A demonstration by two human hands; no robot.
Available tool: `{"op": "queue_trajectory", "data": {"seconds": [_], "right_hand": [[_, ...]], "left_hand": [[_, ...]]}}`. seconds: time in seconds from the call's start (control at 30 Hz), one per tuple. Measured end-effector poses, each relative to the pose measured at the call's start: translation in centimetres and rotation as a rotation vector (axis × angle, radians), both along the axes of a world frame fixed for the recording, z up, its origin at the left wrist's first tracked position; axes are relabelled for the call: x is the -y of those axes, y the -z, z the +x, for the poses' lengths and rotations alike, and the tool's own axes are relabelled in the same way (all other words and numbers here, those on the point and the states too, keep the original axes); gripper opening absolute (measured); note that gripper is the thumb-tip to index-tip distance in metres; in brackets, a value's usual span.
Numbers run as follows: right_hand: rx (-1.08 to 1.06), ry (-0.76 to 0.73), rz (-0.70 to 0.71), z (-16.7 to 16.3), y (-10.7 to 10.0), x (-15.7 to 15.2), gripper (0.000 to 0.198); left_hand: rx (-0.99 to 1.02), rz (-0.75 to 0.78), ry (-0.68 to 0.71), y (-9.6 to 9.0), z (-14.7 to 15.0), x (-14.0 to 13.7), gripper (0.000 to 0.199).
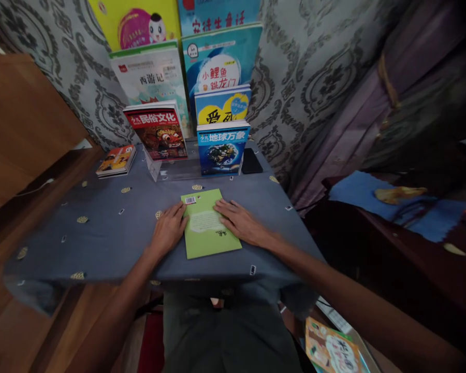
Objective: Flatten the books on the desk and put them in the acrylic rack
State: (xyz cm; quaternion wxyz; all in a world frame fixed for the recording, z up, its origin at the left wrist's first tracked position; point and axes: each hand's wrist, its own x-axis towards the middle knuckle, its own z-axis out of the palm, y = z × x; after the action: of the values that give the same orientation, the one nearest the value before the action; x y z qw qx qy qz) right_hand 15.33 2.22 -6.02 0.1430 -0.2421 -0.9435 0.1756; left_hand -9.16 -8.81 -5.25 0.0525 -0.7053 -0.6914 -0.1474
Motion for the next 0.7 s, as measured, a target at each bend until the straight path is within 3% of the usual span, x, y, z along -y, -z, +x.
{"op": "queue_trajectory", "data": {"seconds": [0.17,0.37,0.7], "right_hand": [[0.012,-0.076,-0.026,3.3,-0.3,4.1,0.054],[0.040,-0.142,0.042,5.1,-0.3,7.1,0.077],[-0.207,-0.117,0.317,6.0,1.6,12.0,0.045]], "left_hand": [[0.016,-0.015,0.013,-0.2,-0.3,0.0,0.039],[0.057,0.012,0.098,0.1,-0.8,0.4,0.039],[0.128,0.100,0.201,1.4,-0.1,4.8,0.040]]}}
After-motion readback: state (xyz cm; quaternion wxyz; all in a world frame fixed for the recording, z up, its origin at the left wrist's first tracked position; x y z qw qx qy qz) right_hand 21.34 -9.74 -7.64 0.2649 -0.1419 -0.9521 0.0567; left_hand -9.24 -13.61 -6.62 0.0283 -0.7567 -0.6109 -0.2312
